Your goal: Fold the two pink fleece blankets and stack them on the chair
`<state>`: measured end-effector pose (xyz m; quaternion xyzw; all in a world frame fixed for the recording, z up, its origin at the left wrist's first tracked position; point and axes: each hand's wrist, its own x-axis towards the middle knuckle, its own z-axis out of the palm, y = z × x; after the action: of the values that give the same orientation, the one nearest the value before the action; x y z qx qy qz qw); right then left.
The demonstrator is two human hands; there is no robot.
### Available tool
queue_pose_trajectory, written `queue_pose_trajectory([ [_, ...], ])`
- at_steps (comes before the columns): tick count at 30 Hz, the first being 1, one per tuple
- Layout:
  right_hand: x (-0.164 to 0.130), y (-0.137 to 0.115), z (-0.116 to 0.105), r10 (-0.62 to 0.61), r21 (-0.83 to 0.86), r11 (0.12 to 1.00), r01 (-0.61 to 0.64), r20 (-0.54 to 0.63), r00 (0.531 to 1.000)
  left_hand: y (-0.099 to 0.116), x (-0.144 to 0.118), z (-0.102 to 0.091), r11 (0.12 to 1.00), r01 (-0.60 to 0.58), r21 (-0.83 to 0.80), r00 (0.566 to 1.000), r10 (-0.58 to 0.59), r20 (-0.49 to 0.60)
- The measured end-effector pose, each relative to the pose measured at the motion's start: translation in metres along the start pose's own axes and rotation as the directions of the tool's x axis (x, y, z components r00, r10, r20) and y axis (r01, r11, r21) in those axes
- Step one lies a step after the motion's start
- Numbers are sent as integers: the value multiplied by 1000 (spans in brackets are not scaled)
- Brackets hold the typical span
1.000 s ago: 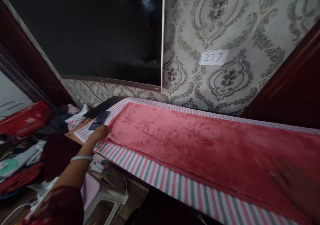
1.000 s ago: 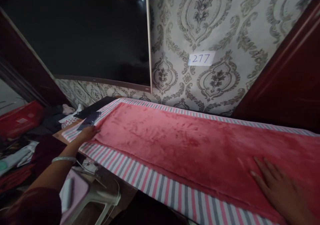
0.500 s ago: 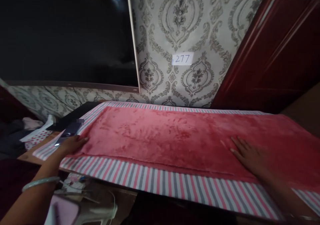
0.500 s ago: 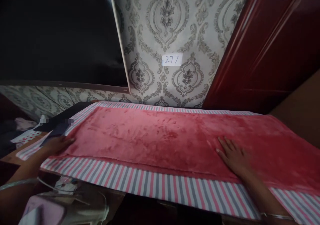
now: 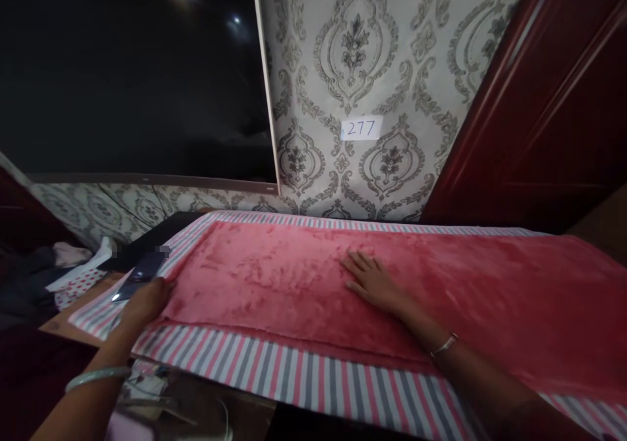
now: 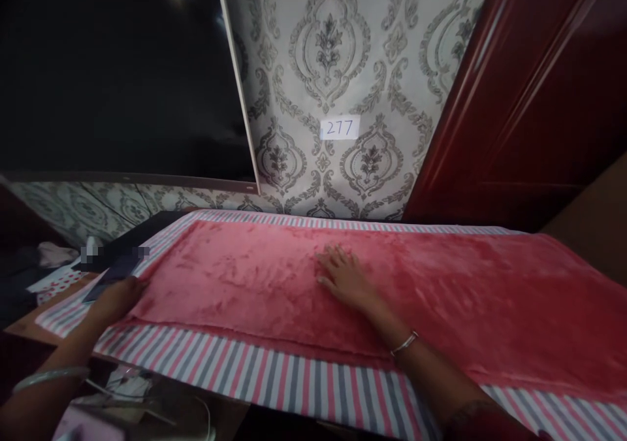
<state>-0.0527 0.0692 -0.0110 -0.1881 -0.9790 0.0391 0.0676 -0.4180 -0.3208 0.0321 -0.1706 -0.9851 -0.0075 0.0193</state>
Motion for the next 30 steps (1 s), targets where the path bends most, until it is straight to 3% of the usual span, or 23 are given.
queue_pose_trajectory([
  [3, 2, 4, 13, -19, 5, 1000, 19, 65, 998, -2, -2, 3, 999, -9, 40, 999, 7, 38],
  [7, 8, 13, 24, -21, 36, 999, 18, 63, 998, 1, -4, -3, 999, -28, 42, 995, 24, 92],
  [14, 80, -7, 19, -91, 36, 995, 89, 57, 994, 22, 15, -12, 998, 61, -12, 988, -58, 146],
  [22, 154, -45, 21, -50, 3, 999, 49, 94, 994, 53, 72, -4, 977, 157, -141, 982, -139, 131],
  [30, 161, -46, 54, -23, -54, 998, 23, 3, 1000, 83, 145, 7, 961, 154, -229, 984, -128, 121],
])
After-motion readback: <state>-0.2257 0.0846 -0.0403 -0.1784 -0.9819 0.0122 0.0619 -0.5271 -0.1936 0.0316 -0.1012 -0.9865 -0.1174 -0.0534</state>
